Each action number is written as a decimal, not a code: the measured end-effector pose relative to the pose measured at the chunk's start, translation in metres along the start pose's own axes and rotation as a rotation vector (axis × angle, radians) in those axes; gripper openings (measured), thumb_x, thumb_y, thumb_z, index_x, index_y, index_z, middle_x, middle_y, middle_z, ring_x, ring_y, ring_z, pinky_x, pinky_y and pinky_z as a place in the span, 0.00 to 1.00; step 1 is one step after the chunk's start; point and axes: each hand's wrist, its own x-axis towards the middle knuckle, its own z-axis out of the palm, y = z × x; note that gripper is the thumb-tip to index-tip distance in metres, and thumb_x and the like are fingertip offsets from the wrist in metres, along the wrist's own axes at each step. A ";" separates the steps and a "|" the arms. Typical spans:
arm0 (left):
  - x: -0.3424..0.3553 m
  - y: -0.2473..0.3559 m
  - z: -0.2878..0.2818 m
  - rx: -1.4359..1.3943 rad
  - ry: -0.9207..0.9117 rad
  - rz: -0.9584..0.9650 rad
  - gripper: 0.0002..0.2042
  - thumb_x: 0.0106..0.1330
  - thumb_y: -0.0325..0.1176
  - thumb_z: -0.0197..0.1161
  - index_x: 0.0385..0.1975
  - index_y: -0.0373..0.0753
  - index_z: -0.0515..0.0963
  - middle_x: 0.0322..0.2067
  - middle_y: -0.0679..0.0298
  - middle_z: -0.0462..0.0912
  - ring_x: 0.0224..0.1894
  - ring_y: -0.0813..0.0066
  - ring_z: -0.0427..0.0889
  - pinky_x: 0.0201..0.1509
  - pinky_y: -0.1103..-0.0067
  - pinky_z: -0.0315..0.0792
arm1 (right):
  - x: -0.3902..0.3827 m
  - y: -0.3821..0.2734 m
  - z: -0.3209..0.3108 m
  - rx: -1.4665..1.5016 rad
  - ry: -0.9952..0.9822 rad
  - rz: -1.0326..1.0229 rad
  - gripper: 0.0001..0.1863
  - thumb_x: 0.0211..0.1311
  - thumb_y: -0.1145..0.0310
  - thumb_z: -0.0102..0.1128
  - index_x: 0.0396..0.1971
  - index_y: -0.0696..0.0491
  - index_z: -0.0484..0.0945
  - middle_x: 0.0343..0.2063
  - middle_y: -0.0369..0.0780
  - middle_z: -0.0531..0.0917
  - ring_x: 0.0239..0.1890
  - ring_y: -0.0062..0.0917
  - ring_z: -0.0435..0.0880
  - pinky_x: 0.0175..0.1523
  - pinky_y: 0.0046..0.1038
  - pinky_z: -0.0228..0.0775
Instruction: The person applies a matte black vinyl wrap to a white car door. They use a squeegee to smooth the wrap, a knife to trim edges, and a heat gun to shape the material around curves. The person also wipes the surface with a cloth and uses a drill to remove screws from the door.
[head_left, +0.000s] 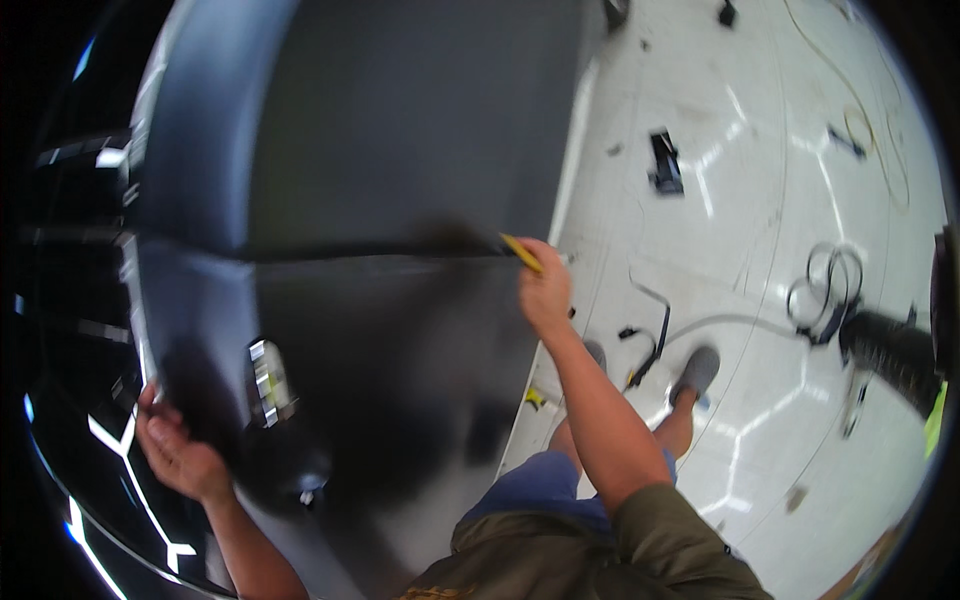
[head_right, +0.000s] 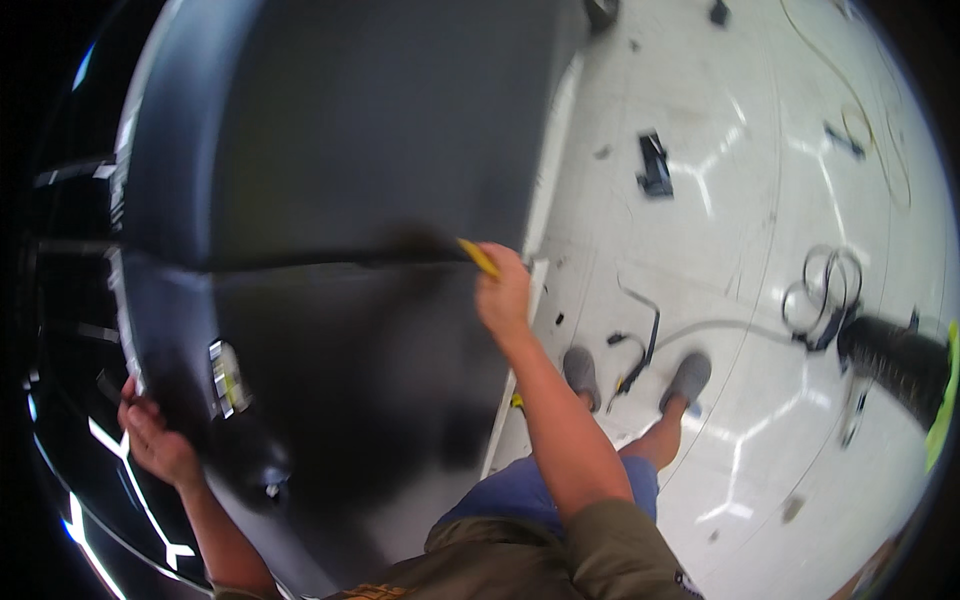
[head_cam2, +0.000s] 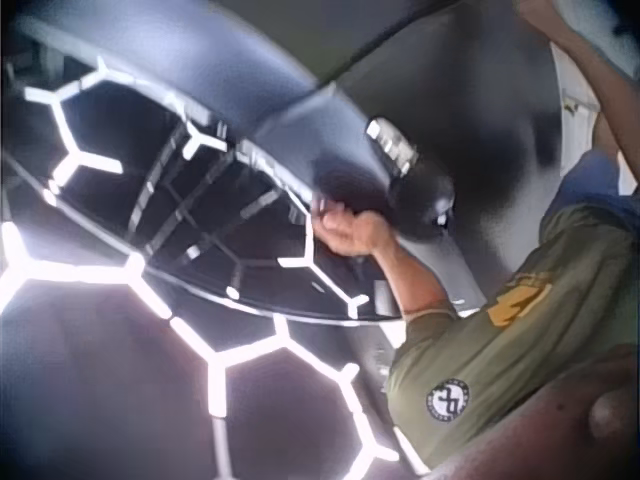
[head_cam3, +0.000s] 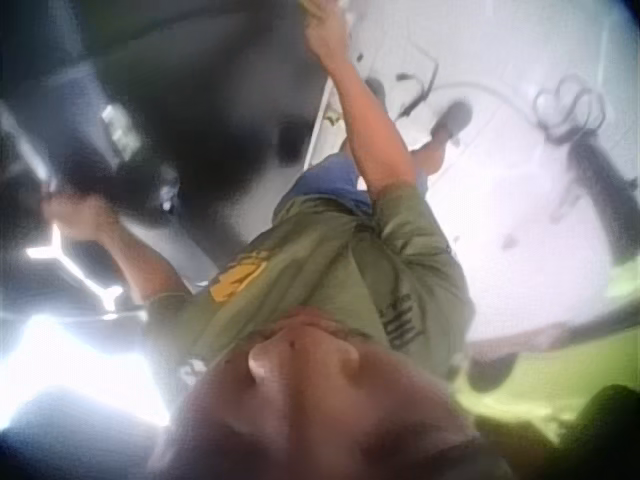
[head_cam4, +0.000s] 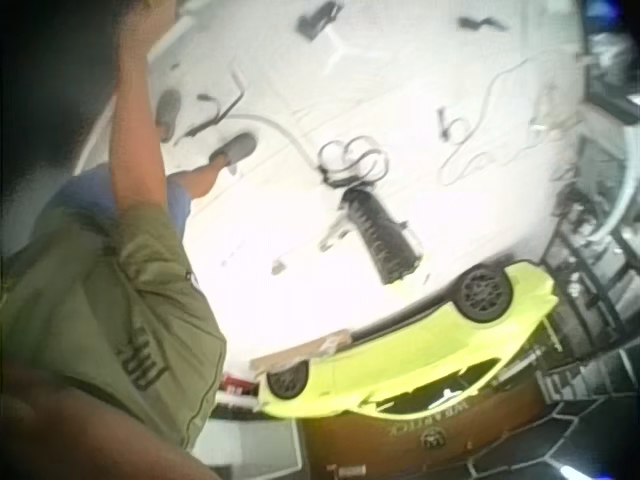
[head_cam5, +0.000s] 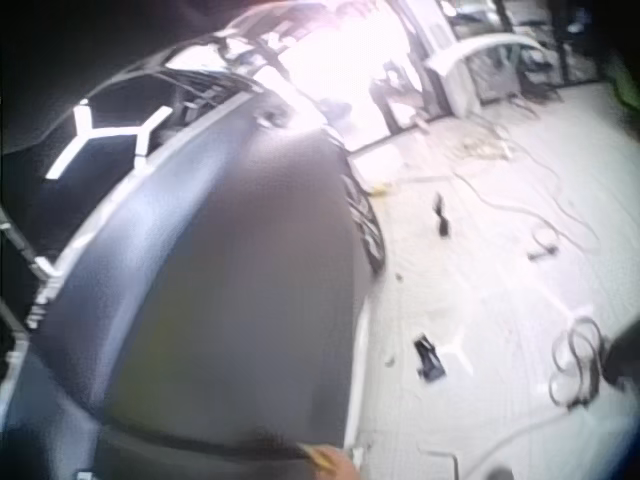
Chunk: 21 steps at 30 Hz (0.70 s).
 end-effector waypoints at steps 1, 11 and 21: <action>-0.001 0.004 0.003 -0.053 -0.035 0.009 0.20 0.75 0.39 0.40 0.52 0.33 0.75 0.28 0.71 0.68 0.30 0.85 0.62 0.32 0.86 0.56 | -0.008 -0.007 -0.014 0.006 0.013 0.174 0.19 0.50 0.82 0.51 0.43 0.57 0.77 0.39 0.47 0.83 0.43 0.39 0.82 0.51 0.32 0.71; -0.196 0.125 -0.041 -0.435 -0.672 -0.597 0.11 0.67 0.28 0.54 0.47 0.34 0.70 0.29 0.63 0.73 0.27 0.77 0.73 0.32 0.79 0.72 | 0.032 -0.193 -0.173 0.271 -0.520 0.372 0.15 0.56 0.76 0.54 0.45 0.58 0.71 0.38 0.40 0.78 0.42 0.24 0.77 0.50 0.27 0.69; -0.583 0.253 -0.109 -1.107 -0.860 -1.506 0.33 0.53 0.31 0.70 0.59 0.29 0.66 0.41 0.56 0.82 0.40 0.72 0.81 0.45 0.75 0.75 | -0.033 -0.570 -0.212 0.819 -1.357 -1.248 0.11 0.50 0.67 0.62 0.34 0.54 0.81 0.31 0.39 0.79 0.30 0.30 0.79 0.29 0.25 0.71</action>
